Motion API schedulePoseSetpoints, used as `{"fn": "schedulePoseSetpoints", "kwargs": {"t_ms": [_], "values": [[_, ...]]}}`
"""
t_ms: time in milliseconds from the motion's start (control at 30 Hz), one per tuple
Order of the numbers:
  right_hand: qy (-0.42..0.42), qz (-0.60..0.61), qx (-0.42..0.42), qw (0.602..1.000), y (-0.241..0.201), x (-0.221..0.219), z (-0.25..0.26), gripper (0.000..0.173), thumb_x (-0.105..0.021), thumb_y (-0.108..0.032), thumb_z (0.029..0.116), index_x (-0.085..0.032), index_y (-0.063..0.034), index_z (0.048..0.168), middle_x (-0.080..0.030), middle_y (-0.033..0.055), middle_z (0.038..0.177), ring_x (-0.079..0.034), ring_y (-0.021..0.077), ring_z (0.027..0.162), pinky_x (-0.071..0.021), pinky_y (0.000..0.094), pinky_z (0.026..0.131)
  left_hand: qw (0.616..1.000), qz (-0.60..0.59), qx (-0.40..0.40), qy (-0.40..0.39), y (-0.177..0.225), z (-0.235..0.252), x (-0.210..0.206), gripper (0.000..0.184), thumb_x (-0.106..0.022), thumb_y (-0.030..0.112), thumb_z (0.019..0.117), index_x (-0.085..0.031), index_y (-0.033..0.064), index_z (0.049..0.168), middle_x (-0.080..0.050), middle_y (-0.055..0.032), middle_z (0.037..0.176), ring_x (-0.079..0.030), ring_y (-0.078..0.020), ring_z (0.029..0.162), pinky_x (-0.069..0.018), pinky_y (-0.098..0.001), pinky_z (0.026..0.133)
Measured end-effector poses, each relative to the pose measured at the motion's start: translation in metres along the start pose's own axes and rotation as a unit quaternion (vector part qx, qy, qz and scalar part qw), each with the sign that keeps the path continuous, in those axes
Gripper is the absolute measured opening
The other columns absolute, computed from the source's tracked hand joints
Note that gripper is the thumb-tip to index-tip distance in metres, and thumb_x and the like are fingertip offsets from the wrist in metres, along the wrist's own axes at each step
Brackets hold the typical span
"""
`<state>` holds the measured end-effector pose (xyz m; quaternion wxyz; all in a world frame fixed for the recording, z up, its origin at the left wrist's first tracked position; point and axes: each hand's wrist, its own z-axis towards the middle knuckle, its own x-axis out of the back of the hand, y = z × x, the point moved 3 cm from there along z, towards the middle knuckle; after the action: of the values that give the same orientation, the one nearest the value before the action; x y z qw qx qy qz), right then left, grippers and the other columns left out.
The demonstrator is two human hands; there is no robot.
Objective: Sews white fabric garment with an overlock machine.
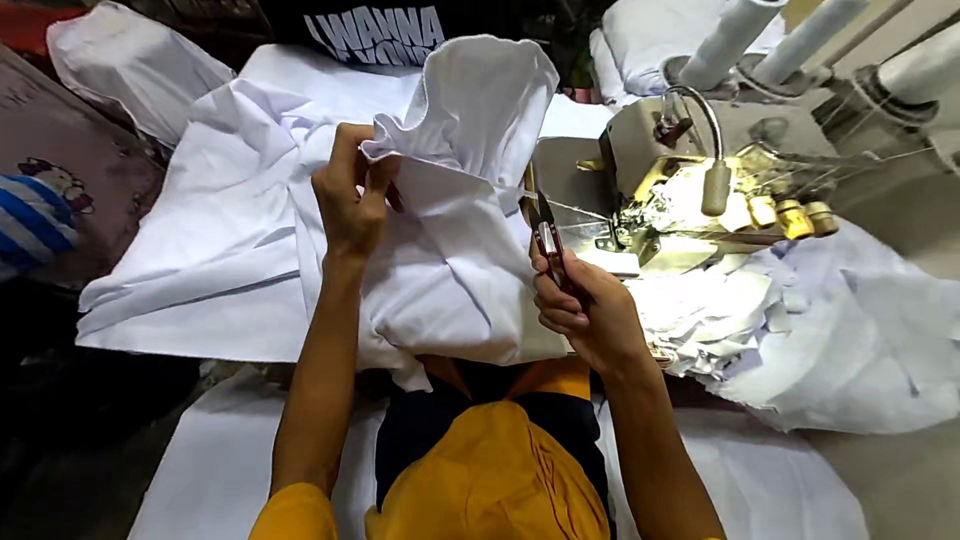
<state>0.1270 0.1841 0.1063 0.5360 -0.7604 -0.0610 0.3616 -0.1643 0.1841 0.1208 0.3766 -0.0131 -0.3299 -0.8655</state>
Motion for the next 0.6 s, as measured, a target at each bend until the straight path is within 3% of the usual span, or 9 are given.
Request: {"fn": "schedulePoseSetpoints", "kwargs": {"t_ms": [233, 333, 400, 500, 533, 600], "values": [[0.029, 0.019, 0.027, 0.999, -0.007, -0.007, 0.008, 0.046, -0.017, -0.029, 0.1123, -0.055, -0.0122, 0.093, -0.036, -0.0099, 0.055, -0.029, -0.0014, 0.041, -0.0282, 0.0128, 0.041, 1.0, -0.01, 0.007, 0.005, 0.001, 0.002, 0.002, 0.023, -0.049, 0.018, 0.1076, -0.056, -0.0018, 0.117, -0.064, 0.0022, 0.082, -0.06, 0.0006, 0.065, -0.0523, -0.0205, 0.059], [-0.005, -0.032, 0.031, 0.999, -0.007, -0.002, 0.002, 0.041, -0.022, -0.029, 0.1115, -0.056, -0.0113, 0.097, -0.039, -0.0099, 0.058, -0.032, -0.0023, 0.044, -0.0292, 0.0122, 0.042, 1.0, -0.017, 0.015, 0.015, -0.003, 0.003, 0.003, 0.022, -0.047, 0.014, 0.1076, -0.054, -0.0028, 0.118, -0.064, 0.0021, 0.085, -0.06, 0.0016, 0.07, -0.0523, -0.0204, 0.064], [-0.04, -0.147, 0.057, 0.987, -0.008, 0.01, -0.01, 0.035, -0.027, -0.03, 0.1116, -0.055, -0.0107, 0.106, -0.048, -0.0084, 0.067, -0.039, -0.0016, 0.051, -0.0335, 0.0133, 0.047, 0.999, -0.033, 0.007, 0.017, -0.006, 0.005, 0.003, 0.022, -0.042, 0.007, 0.106, -0.054, -0.0041, 0.121, -0.063, 0.002, 0.093, -0.06, 0.003, 0.08, -0.0527, -0.0196, 0.074], [-0.023, -0.384, 0.105, 0.917, -0.01, 0.037, -0.042, 0.038, -0.034, -0.036, 0.112, -0.058, -0.007, 0.115, -0.058, -0.0044, 0.085, -0.05, 0.0016, 0.063, -0.0433, 0.0178, 0.055, 0.993, -0.11, -0.012, 0.038, 0.002, 0.008, 0.002, 0.025, -0.039, 0.0, 0.1044, -0.055, 0.0044, 0.123, -0.062, 0.011, 0.11, -0.059, 0.006, 0.104, -0.0507, -0.02, 0.093], [0.01, -0.463, 0.11, 0.88, -0.008, 0.049, -0.054, 0.04, -0.034, -0.037, 0.1116, -0.061, -0.0076, 0.117, -0.06, -0.0034, 0.09, -0.052, 0.0018, 0.066, -0.046, 0.0189, 0.057, 0.99, -0.135, -0.008, 0.045, 0.008, 0.008, 0.001, 0.026, -0.039, 0.002, 0.1058, -0.055, 0.0098, 0.125, -0.062, 0.0145, 0.115, -0.058, 0.006, 0.109, -0.0502, -0.0209, 0.097], [0.093, -0.582, 0.107, 0.801, -0.001, 0.07, -0.074, 0.044, -0.034, -0.037, 0.1098, -0.067, -0.0087, 0.117, -0.066, 0.0023, 0.099, -0.061, 0.0091, 0.076, -0.054, 0.0298, 0.067, 0.986, -0.165, 0.02, 0.029, 0.026, -0.002, 0.0, 0.029, -0.04, 0.01, 0.1087, -0.053, 0.0157, 0.134, -0.06, 0.0134, 0.126, -0.056, 0.0032, 0.118, -0.0491, -0.0221, 0.103]]}}
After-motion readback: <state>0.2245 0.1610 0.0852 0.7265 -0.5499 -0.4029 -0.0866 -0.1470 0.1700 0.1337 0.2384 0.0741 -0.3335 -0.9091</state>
